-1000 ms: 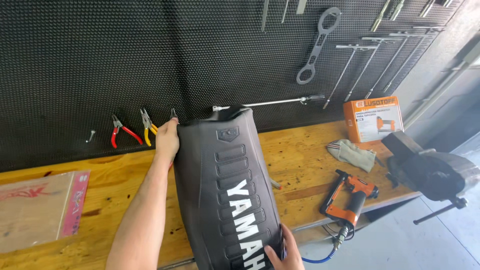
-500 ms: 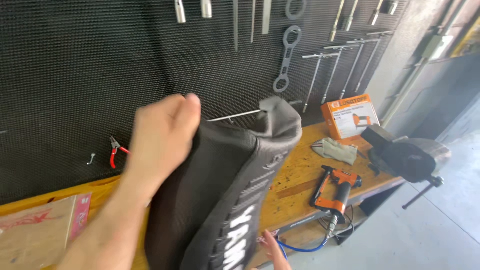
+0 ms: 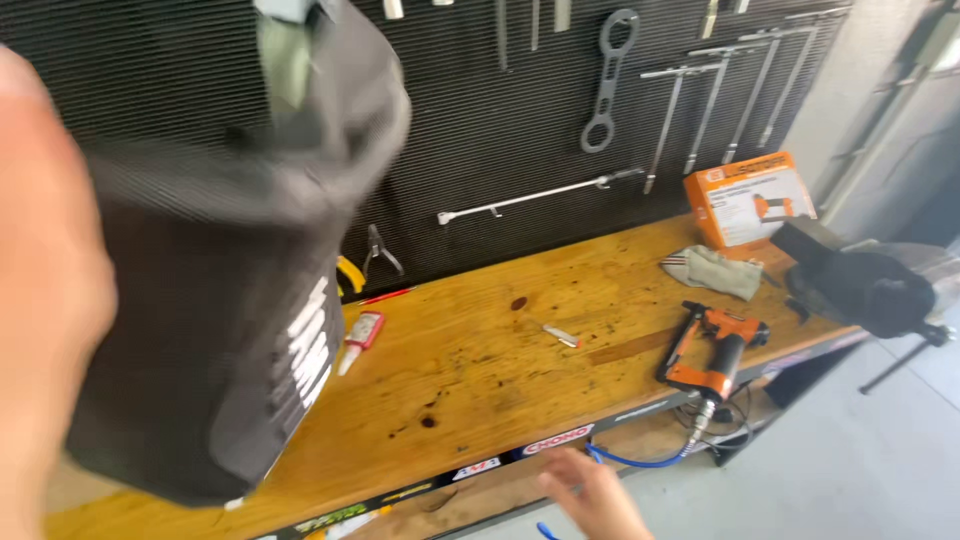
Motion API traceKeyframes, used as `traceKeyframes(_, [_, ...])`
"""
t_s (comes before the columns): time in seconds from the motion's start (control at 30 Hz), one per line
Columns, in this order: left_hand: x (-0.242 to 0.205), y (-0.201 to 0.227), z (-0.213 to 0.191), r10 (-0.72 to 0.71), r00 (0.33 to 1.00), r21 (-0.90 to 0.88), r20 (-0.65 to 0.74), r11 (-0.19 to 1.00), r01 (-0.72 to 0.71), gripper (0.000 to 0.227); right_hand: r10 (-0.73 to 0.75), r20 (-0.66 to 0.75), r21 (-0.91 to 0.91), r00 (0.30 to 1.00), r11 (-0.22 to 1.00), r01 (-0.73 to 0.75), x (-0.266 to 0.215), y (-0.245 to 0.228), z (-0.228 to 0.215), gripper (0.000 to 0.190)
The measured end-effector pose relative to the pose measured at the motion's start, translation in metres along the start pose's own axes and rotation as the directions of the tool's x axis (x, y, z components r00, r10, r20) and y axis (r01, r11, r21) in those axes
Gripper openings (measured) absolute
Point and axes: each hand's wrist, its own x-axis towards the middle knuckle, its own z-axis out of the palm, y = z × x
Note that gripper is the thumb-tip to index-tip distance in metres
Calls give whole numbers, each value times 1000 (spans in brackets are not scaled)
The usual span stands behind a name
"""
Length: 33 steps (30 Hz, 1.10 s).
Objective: The person repairs a black Yamaha motorcycle seat on a wooden workbench. They repeatedly flip the seat over, align the edges, and use a pneumatic staple gun to secure the upholstery to the seat base.
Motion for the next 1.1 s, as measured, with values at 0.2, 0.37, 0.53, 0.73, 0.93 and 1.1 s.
traceKeyframes(0.2, [-38,89,-9,82,994,-23,-72,996,-83,47,-14,-635,3,772,1000,21,22,66,-56,23])
traceKeyframes(0.37, [-73,162,0,197,979,-121,-56,972,-202,37,-40,-884,-19,466,999,51,33,146,-146,32])
traceKeyframes(0.53, [-124,240,24,324,946,-277,-29,906,-319,43,207,-860,121,466,971,-207,66,180,-216,69])
traceKeyframes(0.73, [-174,318,90,276,961,-123,-10,953,-275,44,303,-550,71,778,945,-318,104,165,-253,56])
traceKeyframes(0.93, [-225,370,179,277,961,-48,11,960,-276,49,354,-368,54,860,931,-360,139,154,-271,74])
traceKeyframes(1.1, [-266,392,218,289,955,-67,63,956,-285,57,304,-383,-55,872,935,-350,154,145,-275,73])
